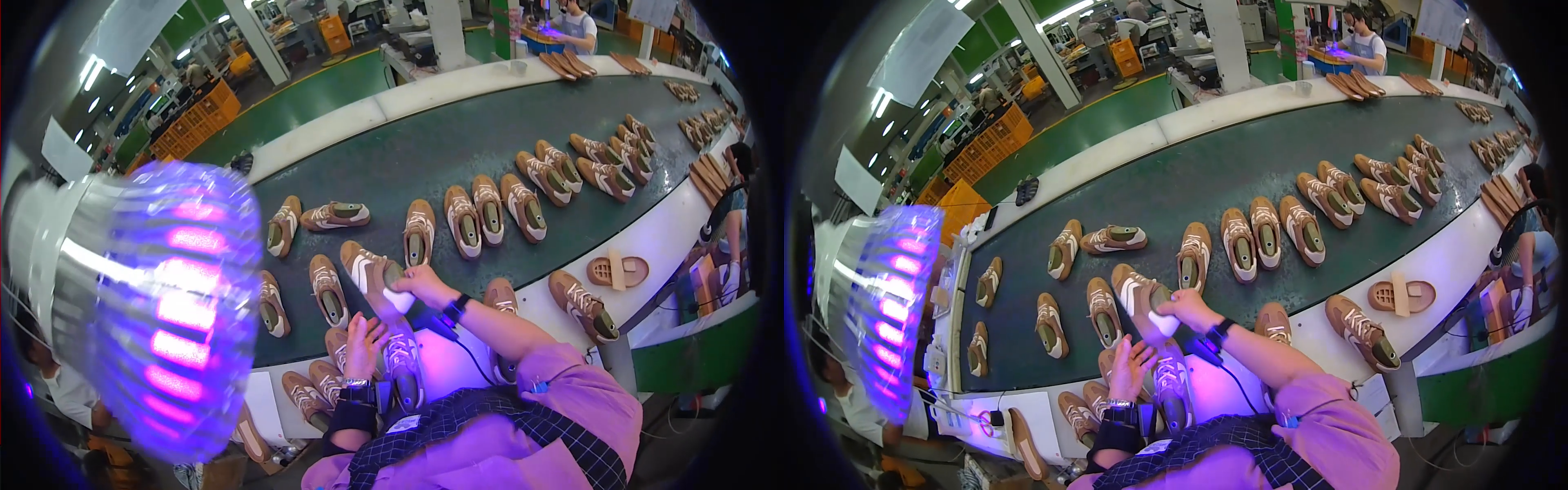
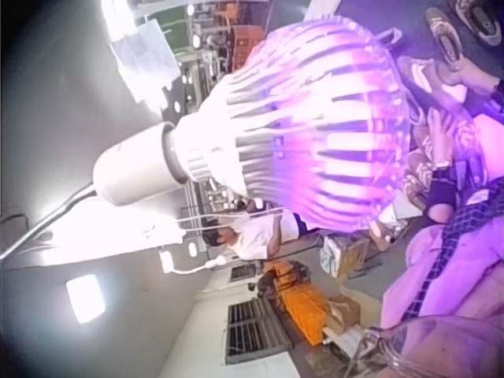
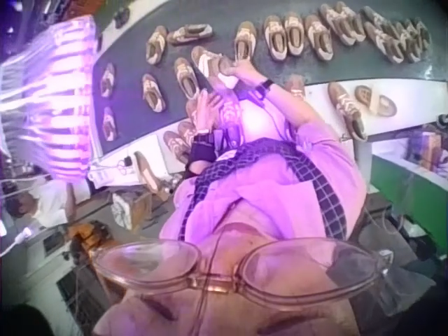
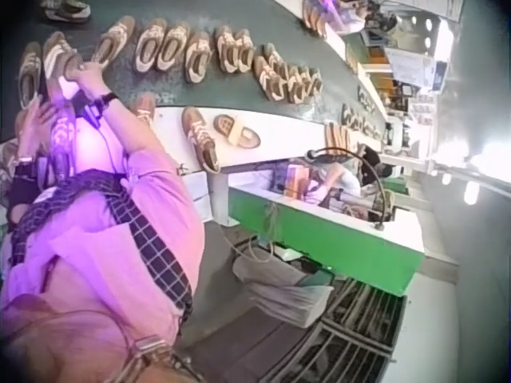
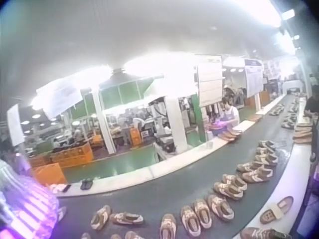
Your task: Apply adhesive or sealant to shoe components and inspect quality on a factory assembly line.
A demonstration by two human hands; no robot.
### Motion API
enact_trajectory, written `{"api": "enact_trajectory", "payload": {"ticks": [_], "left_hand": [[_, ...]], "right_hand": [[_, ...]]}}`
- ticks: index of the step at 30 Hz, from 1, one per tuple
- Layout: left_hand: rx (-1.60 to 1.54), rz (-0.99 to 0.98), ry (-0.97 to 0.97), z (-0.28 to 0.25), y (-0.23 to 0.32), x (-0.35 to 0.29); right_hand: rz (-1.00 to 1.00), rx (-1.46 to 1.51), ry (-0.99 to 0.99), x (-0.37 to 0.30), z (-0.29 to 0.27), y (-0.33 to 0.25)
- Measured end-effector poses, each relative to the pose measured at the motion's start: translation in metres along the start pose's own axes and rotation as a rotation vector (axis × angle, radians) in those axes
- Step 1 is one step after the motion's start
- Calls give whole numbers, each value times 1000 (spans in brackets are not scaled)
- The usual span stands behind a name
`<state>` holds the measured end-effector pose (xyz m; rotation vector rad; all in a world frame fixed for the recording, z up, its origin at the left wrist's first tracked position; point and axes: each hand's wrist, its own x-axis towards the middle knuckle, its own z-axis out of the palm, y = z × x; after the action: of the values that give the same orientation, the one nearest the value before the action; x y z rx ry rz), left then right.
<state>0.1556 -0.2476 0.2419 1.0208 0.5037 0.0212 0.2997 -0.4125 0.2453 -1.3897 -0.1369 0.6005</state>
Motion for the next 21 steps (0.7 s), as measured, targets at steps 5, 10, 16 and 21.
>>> {"api": "enact_trajectory", "payload": {"ticks": [5, 10, 16, 21], "left_hand": [[-430, 81, -301, 18, -9, 6], [-507, 17, -353, 18, -18, -8], [-564, -149, -301, 7, -15, -30], [-509, -124, -343, -8, -9, -48]], "right_hand": [[-286, -145, -110, -43, -20, -4], [-223, -491, 463, 35, -51, 6], [18, -646, 763, 117, -37, 47], [27, -306, 530, 119, -66, 44]]}}
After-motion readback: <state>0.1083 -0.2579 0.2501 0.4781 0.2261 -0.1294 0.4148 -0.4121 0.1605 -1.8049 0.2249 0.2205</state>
